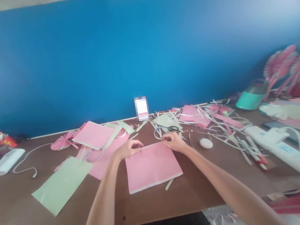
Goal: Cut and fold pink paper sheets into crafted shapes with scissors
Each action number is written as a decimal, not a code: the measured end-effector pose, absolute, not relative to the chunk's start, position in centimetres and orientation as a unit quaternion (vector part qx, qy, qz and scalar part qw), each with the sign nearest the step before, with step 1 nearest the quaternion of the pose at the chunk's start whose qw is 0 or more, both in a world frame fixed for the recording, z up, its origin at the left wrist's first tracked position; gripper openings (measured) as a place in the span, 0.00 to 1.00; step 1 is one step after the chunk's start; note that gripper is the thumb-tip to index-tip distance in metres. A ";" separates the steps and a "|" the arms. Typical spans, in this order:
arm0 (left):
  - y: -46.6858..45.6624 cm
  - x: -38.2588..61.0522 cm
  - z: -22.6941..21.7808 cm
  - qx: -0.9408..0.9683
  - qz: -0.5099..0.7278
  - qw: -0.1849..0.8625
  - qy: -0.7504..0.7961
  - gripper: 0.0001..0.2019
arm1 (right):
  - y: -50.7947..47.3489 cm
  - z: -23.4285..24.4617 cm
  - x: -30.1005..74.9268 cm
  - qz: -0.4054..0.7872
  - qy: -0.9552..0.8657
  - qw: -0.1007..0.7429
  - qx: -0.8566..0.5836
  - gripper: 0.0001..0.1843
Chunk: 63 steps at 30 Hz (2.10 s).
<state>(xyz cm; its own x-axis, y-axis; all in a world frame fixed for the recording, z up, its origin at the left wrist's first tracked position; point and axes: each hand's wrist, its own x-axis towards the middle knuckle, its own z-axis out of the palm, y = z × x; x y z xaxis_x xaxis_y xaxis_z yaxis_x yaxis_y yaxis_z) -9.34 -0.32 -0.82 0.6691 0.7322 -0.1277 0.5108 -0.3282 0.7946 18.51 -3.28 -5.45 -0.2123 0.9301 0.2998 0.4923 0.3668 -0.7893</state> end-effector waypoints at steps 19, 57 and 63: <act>1.0 -9.8 -3.5 0.785 0.216 0.380 0.440 0.13 | -3.7 -4.7 19.7 0.190 -0.669 0.427 -0.577 0.07; 0.8 -9.5 -2.1 0.730 0.284 0.497 0.372 0.18 | -3.6 -4.0 20.1 0.197 -0.690 0.416 -0.559 0.08; -0.4 -3.6 -2.0 0.779 0.280 0.437 0.350 0.17 | -4.4 -3.4 18.8 0.271 -0.729 0.394 -0.490 0.08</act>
